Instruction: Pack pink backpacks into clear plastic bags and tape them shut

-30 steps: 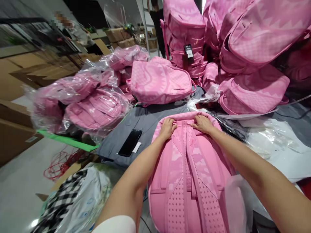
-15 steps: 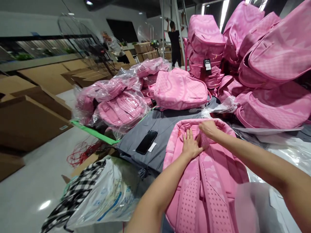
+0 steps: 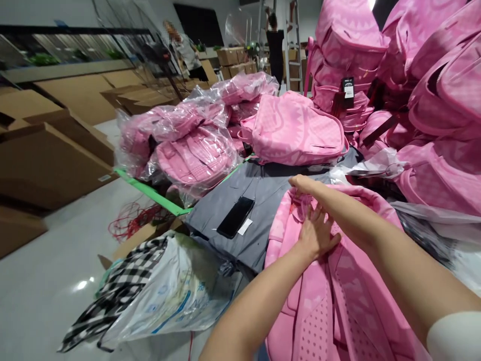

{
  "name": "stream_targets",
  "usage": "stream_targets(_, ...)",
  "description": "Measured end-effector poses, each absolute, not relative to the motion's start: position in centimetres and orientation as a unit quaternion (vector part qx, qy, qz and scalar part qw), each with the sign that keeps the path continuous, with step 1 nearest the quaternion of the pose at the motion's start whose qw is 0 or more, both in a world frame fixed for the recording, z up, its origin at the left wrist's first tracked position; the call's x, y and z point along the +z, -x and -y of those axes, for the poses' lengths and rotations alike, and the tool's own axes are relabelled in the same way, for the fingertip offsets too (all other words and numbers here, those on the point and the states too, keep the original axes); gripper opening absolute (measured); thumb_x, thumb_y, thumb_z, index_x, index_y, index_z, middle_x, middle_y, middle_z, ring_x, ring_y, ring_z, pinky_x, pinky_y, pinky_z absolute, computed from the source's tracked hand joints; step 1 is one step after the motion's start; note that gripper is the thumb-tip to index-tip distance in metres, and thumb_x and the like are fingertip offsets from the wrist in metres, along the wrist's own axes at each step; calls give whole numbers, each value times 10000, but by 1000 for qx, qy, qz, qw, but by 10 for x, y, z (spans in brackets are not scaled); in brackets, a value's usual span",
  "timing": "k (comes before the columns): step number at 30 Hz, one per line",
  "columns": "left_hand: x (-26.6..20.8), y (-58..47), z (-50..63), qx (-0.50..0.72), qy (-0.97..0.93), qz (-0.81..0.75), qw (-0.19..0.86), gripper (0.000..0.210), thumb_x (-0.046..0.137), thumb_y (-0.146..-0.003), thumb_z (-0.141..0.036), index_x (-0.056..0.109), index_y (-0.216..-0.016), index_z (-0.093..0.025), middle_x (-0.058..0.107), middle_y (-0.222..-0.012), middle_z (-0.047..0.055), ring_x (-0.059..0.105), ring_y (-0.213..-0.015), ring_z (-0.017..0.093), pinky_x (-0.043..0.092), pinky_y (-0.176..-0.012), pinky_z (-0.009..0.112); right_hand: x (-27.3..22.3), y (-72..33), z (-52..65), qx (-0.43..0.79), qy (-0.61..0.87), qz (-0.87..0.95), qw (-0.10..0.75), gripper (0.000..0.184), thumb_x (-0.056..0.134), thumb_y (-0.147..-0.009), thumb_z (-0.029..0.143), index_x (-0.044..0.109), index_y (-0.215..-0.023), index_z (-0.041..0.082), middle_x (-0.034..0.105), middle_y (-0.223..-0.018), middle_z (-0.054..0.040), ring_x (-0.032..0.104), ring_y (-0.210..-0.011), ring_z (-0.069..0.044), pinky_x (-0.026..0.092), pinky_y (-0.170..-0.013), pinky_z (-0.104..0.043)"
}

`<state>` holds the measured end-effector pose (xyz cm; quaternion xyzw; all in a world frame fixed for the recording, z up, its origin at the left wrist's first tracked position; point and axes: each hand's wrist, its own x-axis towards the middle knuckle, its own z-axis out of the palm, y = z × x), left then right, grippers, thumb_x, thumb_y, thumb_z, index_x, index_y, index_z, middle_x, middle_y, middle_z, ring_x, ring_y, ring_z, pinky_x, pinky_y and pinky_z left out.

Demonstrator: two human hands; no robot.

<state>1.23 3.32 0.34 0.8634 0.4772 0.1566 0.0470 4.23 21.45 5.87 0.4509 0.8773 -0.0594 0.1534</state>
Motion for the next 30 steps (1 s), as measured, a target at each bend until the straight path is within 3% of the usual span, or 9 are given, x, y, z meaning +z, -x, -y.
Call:
stream_targets(3,5,-13,-43,106,-896,-424,80,521,457,-1010,-525,661,-1354,-190,610,-1431,169,491,-1386,354,272,-1238,572,62,-46,-204,-53,-457,-880,119,482,844,-726,133,695,-1185,143,713,-1086,-100,664,-895,-215,431,-698,-246)
stream_targets(8,7,-13,-43,131,-883,-442,92,594,475,-1017,-563,493,-1531,-264,556,-1507,139,342,-1517,312,310,-1241,509,91,-77,-166,-19,-428,-903,17,340,683,-908,167,686,-1247,184,631,-1250,-115,598,-1080,-224,419,-864,-273)
stream_targets(11,6,-13,-40,127,-878,-452,95,600,465,-1022,-580,454,-1553,-301,569,-1495,119,386,-1490,308,276,-1258,536,95,-98,-148,-16,-410,-912,-12,186,658,-943,200,760,-1098,207,652,-1160,-104,575,-1088,-246,394,-891,-301)
stream_targets(15,7,-14,-42,112,-875,-460,99,547,473,-1007,-616,596,-1426,-287,589,-1469,114,456,-1434,304,284,-1258,524,81,-97,-134,-25,-432,-901,-37,64,703,-888,147,767,-893,152,657,-982,-123,579,-988,-260,394,-826,-320)
stream_targets(20,3,-13,-44,108,-880,-452,104,540,476,-1011,-578,609,-1420,-250,557,-1517,106,429,-1466,296,216,-1292,496,90,-66,-119,-39,-482,-865,-135,156,580,-1001,209,685,-908,141,615,-1016,-114,575,-939,-216,423,-792,-294)
stream_targets(25,-4,-13,-43,163,-870,-452,109,580,481,-1015,-570,514,-1513,-276,428,-1625,101,314,-1545,277,153,-1305,513,150,-105,-71,-117,-418,-813,-388,345,497,-1038,446,499,-777,220,536,-846,-29,515,-763,-179,446,-741,-299)
stream_targets(30,1,-14,-56,120,-870,-461,126,625,450,-1021,-602,402,-1578,-322,293,-1692,93,231,-1580,272,123,-1297,551,174,-252,42,-84,-535,-753,-373,513,436,-996,654,454,-659,268,468,-637,-30,465,-571,-193,393,-557,-368)
